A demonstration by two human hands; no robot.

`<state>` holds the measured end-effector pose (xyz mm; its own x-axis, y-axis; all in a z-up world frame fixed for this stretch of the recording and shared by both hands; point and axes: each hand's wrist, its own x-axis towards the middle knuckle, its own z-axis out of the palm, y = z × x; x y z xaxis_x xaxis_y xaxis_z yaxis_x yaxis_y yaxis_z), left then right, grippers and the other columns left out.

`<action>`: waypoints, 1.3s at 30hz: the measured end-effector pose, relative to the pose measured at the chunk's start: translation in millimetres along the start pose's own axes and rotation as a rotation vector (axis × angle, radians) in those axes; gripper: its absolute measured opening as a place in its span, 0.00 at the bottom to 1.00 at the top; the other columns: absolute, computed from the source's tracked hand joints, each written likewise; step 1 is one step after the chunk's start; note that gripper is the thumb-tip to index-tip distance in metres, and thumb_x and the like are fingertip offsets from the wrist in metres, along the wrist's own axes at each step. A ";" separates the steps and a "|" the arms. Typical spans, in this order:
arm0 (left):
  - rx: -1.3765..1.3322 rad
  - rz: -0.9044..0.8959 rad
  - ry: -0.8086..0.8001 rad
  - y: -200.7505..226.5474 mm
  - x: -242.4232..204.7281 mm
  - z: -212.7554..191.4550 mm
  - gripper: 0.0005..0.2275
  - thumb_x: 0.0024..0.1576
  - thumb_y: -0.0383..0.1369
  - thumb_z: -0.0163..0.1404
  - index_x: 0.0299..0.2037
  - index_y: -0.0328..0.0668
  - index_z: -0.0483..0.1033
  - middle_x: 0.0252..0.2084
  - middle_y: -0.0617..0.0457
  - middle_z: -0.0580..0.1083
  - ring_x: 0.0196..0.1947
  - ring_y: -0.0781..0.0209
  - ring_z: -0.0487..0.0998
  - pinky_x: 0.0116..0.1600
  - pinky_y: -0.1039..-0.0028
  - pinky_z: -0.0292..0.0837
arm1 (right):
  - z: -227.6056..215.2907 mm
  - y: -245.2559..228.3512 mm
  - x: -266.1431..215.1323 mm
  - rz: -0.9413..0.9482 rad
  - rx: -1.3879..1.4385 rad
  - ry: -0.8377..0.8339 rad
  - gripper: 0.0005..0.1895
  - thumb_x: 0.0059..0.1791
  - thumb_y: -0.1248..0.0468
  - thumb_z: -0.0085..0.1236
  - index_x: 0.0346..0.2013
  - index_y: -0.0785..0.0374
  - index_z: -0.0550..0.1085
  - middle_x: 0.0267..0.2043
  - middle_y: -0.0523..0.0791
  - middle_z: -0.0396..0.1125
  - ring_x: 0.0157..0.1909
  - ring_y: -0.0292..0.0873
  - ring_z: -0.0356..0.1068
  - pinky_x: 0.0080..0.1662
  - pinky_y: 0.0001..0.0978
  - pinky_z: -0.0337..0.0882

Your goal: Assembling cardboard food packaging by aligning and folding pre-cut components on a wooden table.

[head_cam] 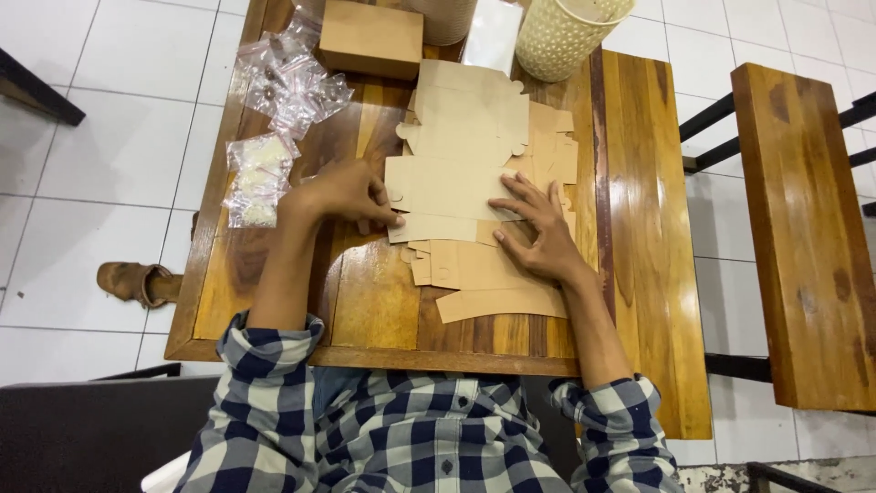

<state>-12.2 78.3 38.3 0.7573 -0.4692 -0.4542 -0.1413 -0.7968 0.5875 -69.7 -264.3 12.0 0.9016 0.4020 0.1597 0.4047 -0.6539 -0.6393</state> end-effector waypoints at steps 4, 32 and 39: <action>-0.255 -0.018 -0.064 3.9 3.7 0.9 0.09 0.44 0.37 0.65 0.30 0.42 0.86 0.27 0.49 0.83 0.24 0.54 0.86 0.35 0.72 0.81 | 1.0 -0.6 1.6 0.014 -0.003 -0.005 0.19 0.50 0.57 0.61 0.57 0.44 0.77 0.74 0.44 0.60 0.79 0.55 0.50 0.72 0.73 0.26; -0.304 0.322 0.143 23.6 31.9 39.3 0.11 0.53 0.38 0.59 0.25 0.37 0.80 0.15 0.51 0.78 0.15 0.56 0.80 0.30 0.71 0.77 | 17.5 5.6 24.6 -0.089 -0.172 0.050 0.19 0.53 0.68 0.52 0.55 0.47 0.77 0.68 0.44 0.62 0.74 0.56 0.58 0.72 0.63 0.50; -0.334 0.356 0.110 37.1 17.2 34.3 0.16 0.56 0.43 0.57 0.30 0.34 0.81 0.20 0.49 0.80 0.21 0.54 0.83 0.40 0.67 0.78 | 32.2 -8.5 50.5 -0.014 -0.216 0.022 0.21 0.55 0.67 0.47 0.63 0.53 0.72 0.71 0.53 0.55 0.76 0.64 0.50 0.71 0.72 0.41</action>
<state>-26.4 27.6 29.3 0.7645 -0.6326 -0.1243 -0.2044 -0.4207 0.8839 -32.5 -217.8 1.2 0.8978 0.3997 0.1849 0.4384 -0.7716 -0.4609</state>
